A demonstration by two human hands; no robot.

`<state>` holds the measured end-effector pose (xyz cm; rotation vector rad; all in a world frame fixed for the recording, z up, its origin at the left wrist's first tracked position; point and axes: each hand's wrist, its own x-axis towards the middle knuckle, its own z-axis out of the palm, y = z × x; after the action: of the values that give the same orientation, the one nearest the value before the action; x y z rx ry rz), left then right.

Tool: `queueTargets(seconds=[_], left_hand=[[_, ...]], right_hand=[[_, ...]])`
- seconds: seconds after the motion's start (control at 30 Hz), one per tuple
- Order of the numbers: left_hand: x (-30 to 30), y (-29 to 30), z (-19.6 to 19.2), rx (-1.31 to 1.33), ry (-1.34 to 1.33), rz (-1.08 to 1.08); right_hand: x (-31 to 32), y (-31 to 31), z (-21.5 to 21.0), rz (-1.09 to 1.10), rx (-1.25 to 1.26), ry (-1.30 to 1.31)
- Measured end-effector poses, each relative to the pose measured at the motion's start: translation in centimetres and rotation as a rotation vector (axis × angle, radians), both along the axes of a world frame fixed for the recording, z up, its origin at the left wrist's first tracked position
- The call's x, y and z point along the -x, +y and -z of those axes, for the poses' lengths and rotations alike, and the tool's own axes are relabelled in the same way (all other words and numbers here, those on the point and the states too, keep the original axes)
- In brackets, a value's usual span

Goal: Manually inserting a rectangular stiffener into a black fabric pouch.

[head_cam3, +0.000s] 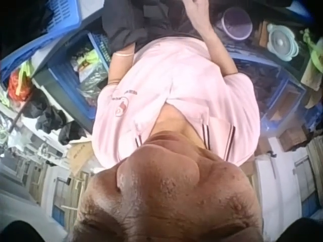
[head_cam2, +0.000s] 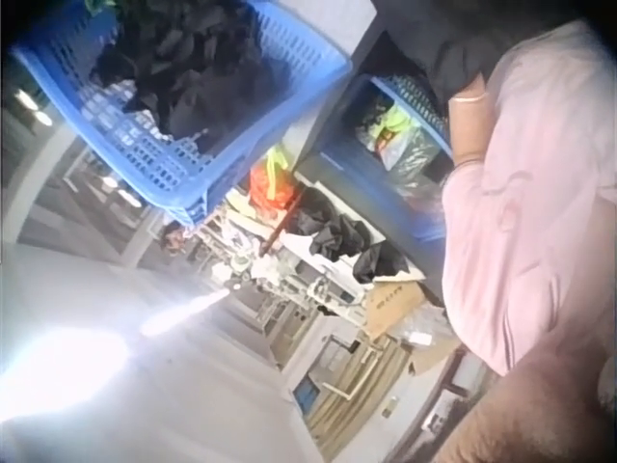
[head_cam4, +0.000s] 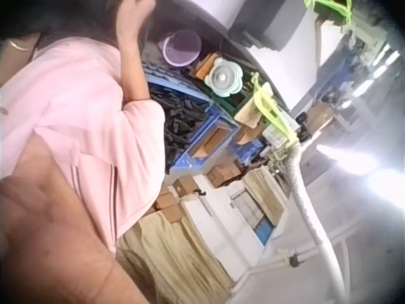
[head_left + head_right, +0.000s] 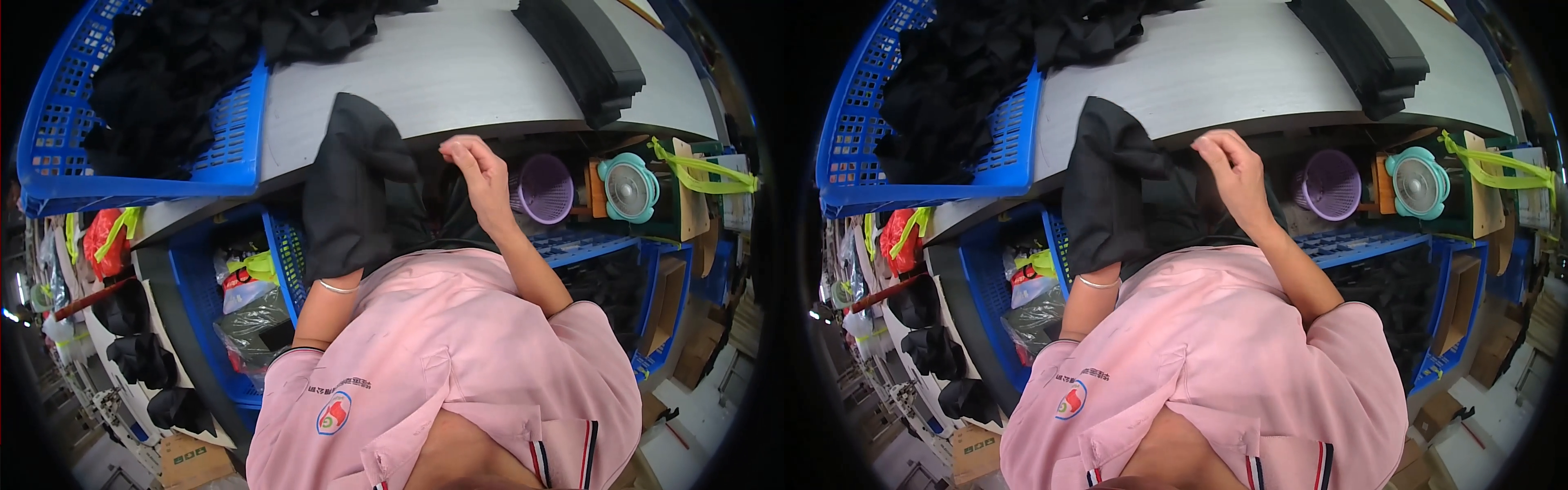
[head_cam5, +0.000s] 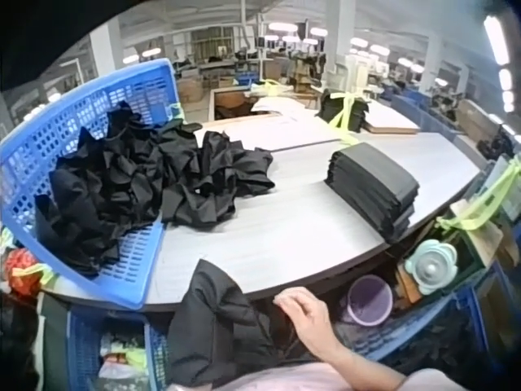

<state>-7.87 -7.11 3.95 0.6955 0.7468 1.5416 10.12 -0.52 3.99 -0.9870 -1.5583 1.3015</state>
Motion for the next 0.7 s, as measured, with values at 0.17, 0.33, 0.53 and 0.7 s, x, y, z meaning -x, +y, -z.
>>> queueTargets(seconds=[0.17, 0.33, 0.53, 0.7], left_hand=[[-0.2, -2.9, 1.9, -0.025, 0.133, 0.139], [4.2, -6.1, 3.9, -0.063, 0.285, 0.253], [0.9, -4.9, 6.0, -0.1, 0.459, 0.397], [0.5, -2.5, 4.2, -0.095, 0.445, 0.224]], right_hand=[[1.7, 0.0, -2.9, -0.194, -0.1, -0.058], [-1.1, 1.6, -5.8, -0.473, 0.276, 0.397], [-0.5, 6.3, -5.6, -0.241, 0.303, 0.294], [-2.4, 4.7, -5.5, 0.159, -0.008, 0.124]])
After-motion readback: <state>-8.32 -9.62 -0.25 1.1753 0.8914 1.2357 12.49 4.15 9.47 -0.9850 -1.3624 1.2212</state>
